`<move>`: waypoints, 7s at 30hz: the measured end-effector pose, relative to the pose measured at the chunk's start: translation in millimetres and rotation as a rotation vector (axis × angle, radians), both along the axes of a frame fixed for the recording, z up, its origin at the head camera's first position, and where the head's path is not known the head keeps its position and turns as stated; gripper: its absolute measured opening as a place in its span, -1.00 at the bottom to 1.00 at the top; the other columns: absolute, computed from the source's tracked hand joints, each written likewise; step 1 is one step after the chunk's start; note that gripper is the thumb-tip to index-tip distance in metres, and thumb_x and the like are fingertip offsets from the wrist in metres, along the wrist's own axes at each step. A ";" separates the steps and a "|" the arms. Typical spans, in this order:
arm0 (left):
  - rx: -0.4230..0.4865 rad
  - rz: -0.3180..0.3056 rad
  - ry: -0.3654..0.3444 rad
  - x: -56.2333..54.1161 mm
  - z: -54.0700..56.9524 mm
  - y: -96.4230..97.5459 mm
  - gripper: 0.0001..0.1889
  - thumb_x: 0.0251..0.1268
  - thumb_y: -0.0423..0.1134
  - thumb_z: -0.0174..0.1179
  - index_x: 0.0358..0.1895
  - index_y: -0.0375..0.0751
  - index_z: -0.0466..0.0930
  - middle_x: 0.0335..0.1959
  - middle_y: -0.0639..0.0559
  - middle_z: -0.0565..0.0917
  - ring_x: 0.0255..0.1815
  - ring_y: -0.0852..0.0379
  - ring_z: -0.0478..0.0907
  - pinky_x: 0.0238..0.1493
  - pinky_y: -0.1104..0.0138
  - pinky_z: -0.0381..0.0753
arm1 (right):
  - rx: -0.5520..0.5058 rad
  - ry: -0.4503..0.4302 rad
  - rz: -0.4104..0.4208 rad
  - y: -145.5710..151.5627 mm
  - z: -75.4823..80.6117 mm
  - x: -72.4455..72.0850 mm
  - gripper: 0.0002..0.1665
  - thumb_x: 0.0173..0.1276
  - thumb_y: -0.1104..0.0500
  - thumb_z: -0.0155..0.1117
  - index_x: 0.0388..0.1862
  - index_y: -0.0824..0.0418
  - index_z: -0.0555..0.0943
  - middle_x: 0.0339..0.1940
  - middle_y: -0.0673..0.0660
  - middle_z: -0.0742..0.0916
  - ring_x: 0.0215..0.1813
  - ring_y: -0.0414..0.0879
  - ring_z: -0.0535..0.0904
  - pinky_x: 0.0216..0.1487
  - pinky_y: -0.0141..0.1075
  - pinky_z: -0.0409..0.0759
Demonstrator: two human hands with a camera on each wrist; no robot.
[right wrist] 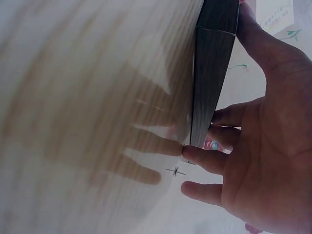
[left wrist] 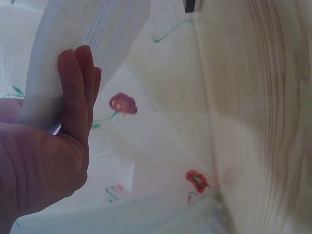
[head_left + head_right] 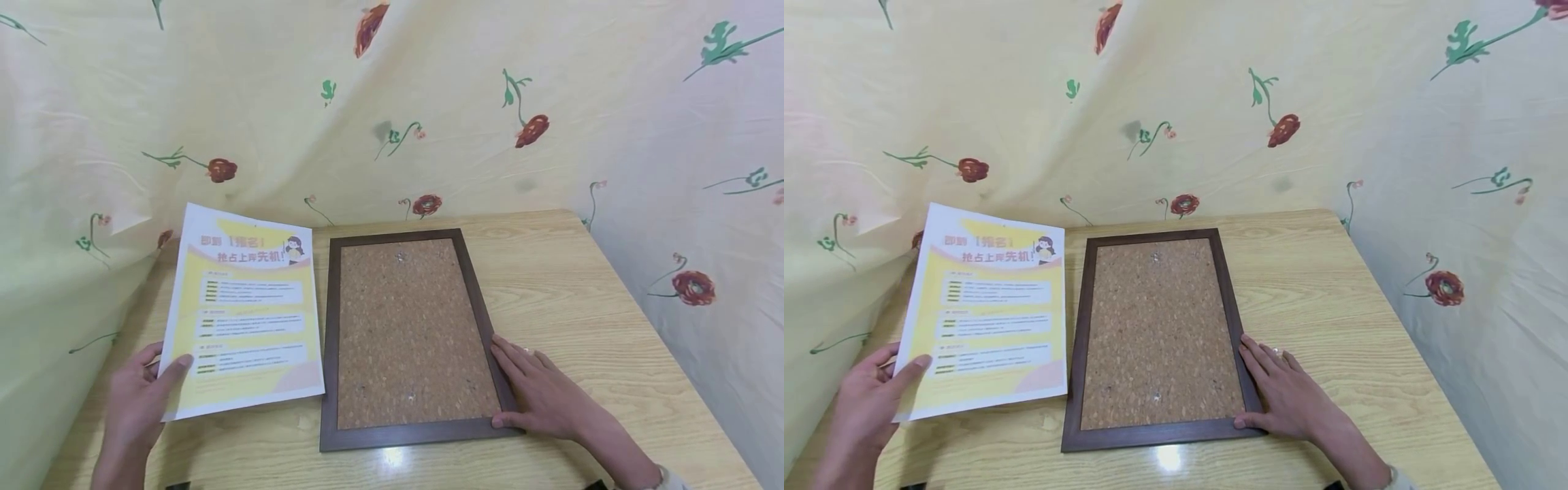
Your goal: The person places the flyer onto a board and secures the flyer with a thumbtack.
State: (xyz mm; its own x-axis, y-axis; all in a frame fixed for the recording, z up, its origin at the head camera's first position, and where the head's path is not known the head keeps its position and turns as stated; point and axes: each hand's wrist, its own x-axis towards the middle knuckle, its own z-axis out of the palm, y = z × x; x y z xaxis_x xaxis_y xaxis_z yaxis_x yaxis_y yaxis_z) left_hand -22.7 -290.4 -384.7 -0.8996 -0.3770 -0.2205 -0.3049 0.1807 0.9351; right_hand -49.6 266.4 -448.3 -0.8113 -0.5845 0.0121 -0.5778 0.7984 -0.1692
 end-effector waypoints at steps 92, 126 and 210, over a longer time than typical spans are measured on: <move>0.641 -0.322 -0.011 -37.2 -10.0 144.3 -0.47 0.38 -0.58 0.00 0.38 -0.26 0.22 0.17 -0.27 0.59 0.05 -0.16 0.65 -0.03 0.00 0.63 | -0.020 -0.063 -0.029 1.3 0.8 1.8 0.33 0.13 -0.59 0.12 0.50 0.42 0.18 0.55 0.32 0.22 0.45 0.27 0.27 0.16 0.27 0.43; 0.698 -0.343 -0.051 -51.7 -40.7 191.3 -0.43 0.39 -0.60 -0.02 0.43 -0.23 0.18 0.34 -0.27 0.44 0.27 -0.21 0.48 0.11 0.04 0.58 | 0.003 -0.123 -0.085 -0.9 -0.8 0.5 0.39 0.04 -0.64 0.12 0.53 0.35 0.17 0.57 0.29 0.20 0.46 0.27 0.25 0.21 0.30 0.37; 0.613 -0.324 -0.182 -59.4 -68.4 207.2 -0.39 0.43 -0.52 0.01 0.48 -0.25 0.07 0.29 -0.33 0.46 0.20 -0.23 0.54 0.04 0.07 0.64 | -0.016 -0.085 -0.055 4.1 0.5 1.8 0.34 0.11 -0.62 0.06 0.53 0.36 0.15 0.57 0.26 0.20 0.43 0.29 0.29 0.17 0.32 0.39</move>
State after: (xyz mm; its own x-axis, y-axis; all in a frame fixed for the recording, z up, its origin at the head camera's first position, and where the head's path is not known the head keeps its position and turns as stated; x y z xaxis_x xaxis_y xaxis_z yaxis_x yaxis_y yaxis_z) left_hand -82.0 -83.2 -453.1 -0.8744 0.1428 -0.4638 -0.4852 -0.2528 0.8370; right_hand -47.8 270.5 -447.8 -0.8408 -0.5391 -0.0493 -0.5160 0.8255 -0.2286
